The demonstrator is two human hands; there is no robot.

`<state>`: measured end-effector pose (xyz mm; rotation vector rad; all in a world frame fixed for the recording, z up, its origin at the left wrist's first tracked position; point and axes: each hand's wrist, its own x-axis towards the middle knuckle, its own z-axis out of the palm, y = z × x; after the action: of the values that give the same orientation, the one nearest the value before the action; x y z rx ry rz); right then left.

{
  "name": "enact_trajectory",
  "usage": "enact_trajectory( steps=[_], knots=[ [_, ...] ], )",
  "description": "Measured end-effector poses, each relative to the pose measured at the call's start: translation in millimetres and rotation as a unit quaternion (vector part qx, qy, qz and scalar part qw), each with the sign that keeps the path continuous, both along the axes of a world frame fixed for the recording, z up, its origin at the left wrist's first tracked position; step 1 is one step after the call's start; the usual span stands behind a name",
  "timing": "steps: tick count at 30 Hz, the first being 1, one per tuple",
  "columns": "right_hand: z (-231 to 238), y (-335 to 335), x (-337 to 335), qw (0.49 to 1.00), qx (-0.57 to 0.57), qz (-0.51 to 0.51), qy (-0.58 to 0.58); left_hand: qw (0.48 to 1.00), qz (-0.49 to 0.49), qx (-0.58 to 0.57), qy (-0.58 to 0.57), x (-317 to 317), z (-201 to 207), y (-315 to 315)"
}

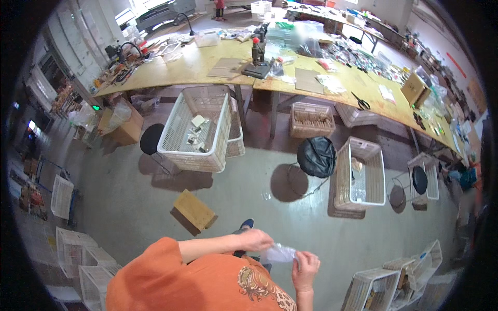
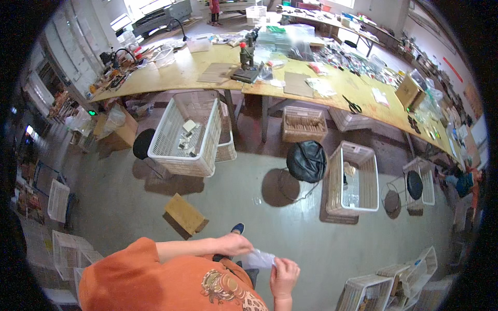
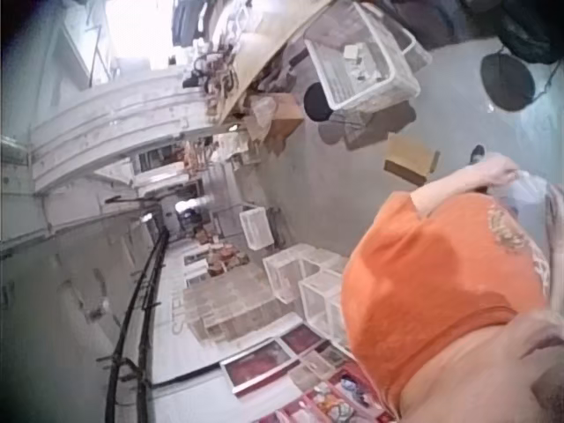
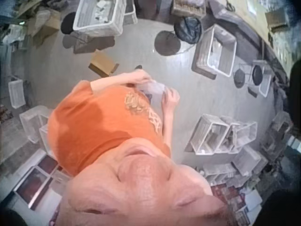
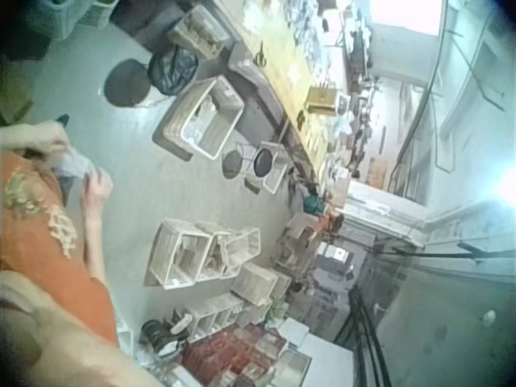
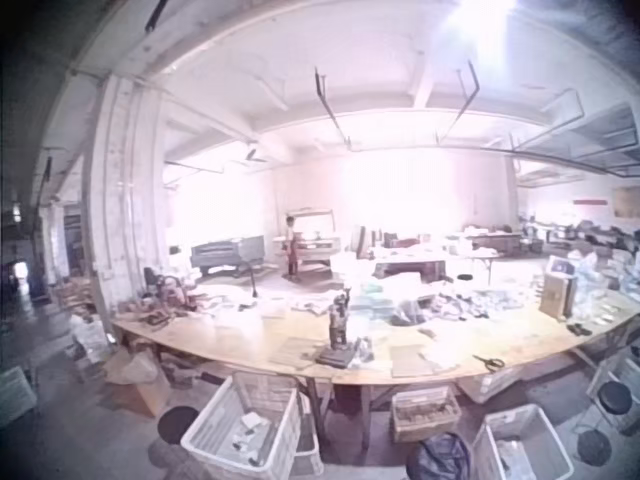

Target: The person places small electronic components and white cards into clear plastic bags at a workbench, seals each bag, and deposits them into a white basket. The person then moves the basket to a nearby area and returns to the workbench to continue the task.

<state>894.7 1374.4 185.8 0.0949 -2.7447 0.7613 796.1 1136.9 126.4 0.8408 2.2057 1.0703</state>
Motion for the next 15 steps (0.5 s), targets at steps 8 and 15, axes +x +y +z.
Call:
enact_trajectory(
  steps=[8, 15],
  knots=[
    [-27, -4, -104, 0.985, -0.143, 0.006, -0.091, 0.909, 0.408, 0.065, 0.053, -218, 33, -160],
    [-102, -51, -176, 0.973, 0.051, 0.057, -0.216, 0.78, 0.539, 0.035, 0.315, -505, 99, -295]
  ],
)
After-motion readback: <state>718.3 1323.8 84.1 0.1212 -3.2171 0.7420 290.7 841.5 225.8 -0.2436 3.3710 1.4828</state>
